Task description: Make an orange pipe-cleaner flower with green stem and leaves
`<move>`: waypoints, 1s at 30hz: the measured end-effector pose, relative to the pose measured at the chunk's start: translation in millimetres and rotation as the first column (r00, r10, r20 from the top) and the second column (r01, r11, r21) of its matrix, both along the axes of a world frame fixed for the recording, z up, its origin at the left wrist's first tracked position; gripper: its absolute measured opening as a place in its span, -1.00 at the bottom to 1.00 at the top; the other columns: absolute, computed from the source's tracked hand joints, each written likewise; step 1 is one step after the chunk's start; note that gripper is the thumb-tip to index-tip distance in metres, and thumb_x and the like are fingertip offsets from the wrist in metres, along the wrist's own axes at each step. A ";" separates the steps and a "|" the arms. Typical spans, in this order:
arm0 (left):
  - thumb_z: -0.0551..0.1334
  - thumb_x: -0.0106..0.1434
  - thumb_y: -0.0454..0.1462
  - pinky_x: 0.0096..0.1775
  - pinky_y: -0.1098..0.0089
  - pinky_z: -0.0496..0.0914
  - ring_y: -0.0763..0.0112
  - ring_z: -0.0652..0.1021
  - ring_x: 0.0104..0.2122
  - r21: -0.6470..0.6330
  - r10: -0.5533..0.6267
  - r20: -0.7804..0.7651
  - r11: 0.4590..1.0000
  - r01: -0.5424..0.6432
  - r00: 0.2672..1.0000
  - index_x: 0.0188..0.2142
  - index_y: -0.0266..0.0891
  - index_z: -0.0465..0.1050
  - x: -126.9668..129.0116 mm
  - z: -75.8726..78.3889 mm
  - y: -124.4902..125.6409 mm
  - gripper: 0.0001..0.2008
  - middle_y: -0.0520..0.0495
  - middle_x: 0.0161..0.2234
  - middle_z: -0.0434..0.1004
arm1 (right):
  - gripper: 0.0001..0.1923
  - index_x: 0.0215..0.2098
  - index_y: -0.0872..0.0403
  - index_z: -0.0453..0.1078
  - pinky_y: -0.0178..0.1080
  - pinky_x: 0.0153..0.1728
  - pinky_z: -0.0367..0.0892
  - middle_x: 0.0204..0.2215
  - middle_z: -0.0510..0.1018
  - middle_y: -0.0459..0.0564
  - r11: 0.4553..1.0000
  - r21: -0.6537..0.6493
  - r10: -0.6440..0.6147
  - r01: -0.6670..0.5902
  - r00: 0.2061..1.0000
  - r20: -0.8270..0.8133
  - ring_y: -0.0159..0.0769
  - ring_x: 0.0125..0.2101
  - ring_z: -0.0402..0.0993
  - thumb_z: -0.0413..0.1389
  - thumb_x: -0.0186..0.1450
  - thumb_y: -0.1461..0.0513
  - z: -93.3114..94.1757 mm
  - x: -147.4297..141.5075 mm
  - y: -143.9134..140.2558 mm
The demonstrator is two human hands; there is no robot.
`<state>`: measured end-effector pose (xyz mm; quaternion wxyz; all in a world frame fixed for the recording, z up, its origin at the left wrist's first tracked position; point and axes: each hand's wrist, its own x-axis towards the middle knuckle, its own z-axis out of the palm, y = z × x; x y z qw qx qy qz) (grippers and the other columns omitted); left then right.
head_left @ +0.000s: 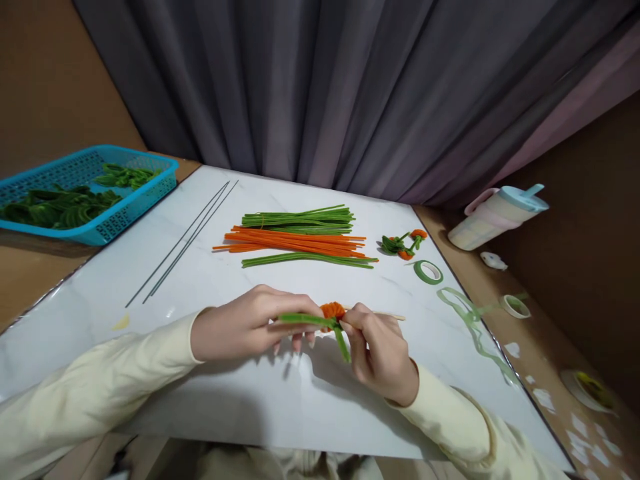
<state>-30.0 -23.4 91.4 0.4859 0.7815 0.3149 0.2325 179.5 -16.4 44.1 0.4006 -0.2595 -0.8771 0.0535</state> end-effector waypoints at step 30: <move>0.19 0.17 -0.23 -0.41 0.45 0.38 0.41 0.55 -0.47 -0.497 0.415 0.041 0.798 -0.342 0.909 -0.37 -0.27 0.27 43.1 -28.1 -5.0 -0.85 0.02 -0.51 0.51 | -0.84 -0.41 0.05 0.09 -0.38 -0.57 0.11 -0.57 0.26 -0.14 0.948 -0.319 -0.066 0.017 0.987 -0.145 -0.44 -0.59 0.21 -0.16 0.33 0.36 -20.4 0.3 11.2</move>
